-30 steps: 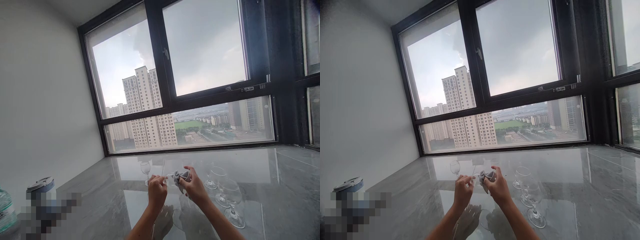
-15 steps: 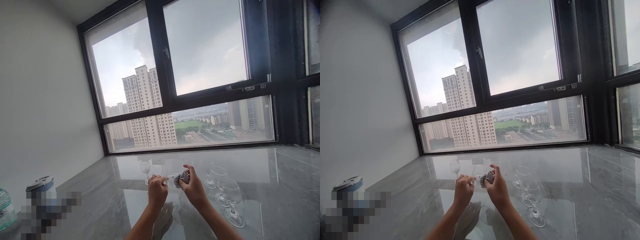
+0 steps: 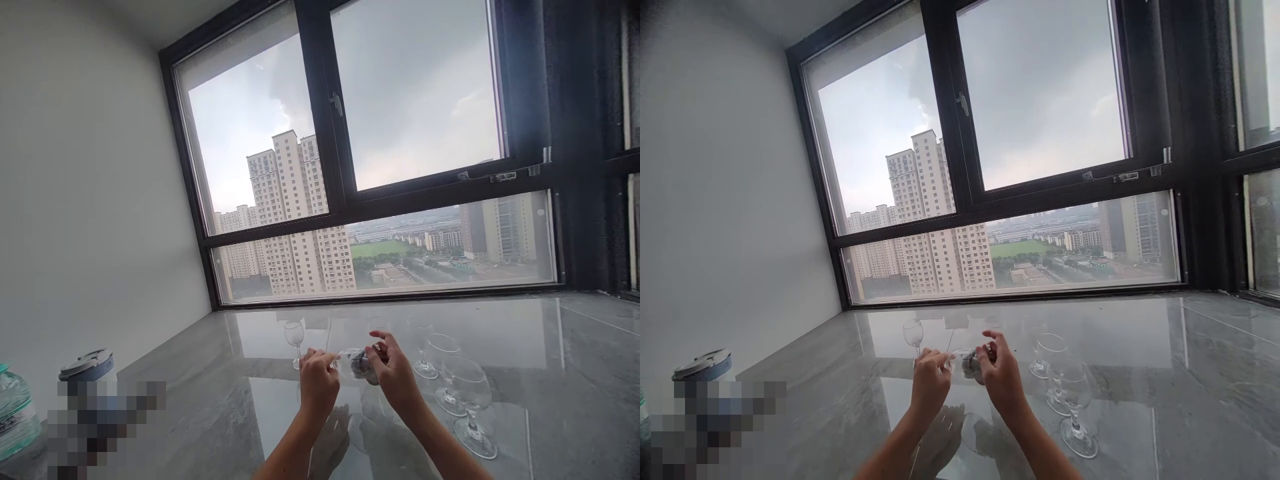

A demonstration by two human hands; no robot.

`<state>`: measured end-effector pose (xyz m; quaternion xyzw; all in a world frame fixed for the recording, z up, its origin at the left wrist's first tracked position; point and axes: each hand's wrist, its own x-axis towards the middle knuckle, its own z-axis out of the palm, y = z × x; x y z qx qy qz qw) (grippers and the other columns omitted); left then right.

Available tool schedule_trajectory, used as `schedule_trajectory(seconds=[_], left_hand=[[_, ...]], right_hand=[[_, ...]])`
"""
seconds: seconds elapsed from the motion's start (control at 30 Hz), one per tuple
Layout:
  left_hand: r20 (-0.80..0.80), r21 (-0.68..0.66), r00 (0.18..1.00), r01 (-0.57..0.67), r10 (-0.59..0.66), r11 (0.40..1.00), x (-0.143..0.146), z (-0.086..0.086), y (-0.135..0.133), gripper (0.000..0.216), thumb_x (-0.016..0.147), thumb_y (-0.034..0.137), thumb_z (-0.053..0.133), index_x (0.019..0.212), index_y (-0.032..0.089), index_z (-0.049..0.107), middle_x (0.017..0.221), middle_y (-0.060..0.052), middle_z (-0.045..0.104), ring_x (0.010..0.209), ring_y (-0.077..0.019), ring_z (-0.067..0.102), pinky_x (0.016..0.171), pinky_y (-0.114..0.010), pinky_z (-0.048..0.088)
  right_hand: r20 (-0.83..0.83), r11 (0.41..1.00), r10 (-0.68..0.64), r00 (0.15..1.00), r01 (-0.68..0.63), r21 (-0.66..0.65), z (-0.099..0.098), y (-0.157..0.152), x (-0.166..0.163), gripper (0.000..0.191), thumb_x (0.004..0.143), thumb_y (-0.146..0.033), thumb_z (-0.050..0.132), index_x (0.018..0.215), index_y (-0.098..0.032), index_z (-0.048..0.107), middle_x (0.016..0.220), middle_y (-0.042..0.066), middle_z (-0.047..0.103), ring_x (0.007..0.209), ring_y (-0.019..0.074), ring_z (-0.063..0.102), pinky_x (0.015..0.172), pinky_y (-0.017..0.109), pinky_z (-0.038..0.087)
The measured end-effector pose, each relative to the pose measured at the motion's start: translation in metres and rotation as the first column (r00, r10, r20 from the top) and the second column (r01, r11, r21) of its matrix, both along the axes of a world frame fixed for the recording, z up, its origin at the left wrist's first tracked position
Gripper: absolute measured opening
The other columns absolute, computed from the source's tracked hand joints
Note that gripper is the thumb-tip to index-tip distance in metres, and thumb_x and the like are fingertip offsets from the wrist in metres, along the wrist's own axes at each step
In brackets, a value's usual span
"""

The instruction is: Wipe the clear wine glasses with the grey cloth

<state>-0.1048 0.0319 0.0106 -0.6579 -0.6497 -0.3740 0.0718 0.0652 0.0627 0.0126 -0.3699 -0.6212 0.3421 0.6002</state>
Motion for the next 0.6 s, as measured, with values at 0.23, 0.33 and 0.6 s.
schedule_trajectory(seconds=[0.23, 0.33, 0.6], left_hand=[[-0.04, 0.081, 0.998, -0.037, 0.04, 0.996, -0.004, 0.002, 0.0, 0.044, 0.078, 0.0, 0.052, 0.106, 0.021, 0.079, 0.084, -0.005, 0.073, 0.093, -0.025, 0.059, 0.094, -0.037, 0.04], [-0.071, 0.109, 0.995, -0.067, 0.075, 0.992, -0.006, 0.002, -0.001, 0.046, 0.078, -0.001, 0.052, 0.107, 0.022, 0.079, 0.086, -0.004, 0.073, 0.096, -0.0256, 0.059, 0.096, -0.039, 0.039], [-0.103, 0.106, 0.993, -0.046, 0.057, 0.993, -0.006, 0.001, 0.002, 0.045, 0.08, 0.0, 0.05, 0.11, 0.022, 0.078, 0.085, -0.005, 0.072, 0.094, -0.0254, 0.059, 0.094, -0.039, 0.04]], right_hand=[[-0.053, 0.98, 0.017, 0.998, -0.027, -0.196, -0.009, 0.003, -0.005, 0.061, 0.075, -0.044, 0.062, 0.129, -0.026, 0.038, 0.107, 0.007, 0.06, 0.082, 0.0215, 0.067, 0.059, 0.032, 0.055], [-0.069, 0.948, 0.063, 0.996, -0.081, -0.308, -0.012, 0.005, -0.004, 0.051, 0.078, -0.042, 0.059, 0.124, -0.028, 0.04, 0.107, 0.009, 0.064, 0.077, 0.0217, 0.069, 0.046, 0.027, 0.052], [-0.008, 0.989, 0.055, 0.998, -0.055, -0.141, -0.007, 0.001, -0.003, 0.052, 0.075, -0.035, 0.062, 0.123, -0.025, 0.043, 0.094, 0.004, 0.066, 0.07, 0.0204, 0.067, 0.046, 0.026, 0.05]])
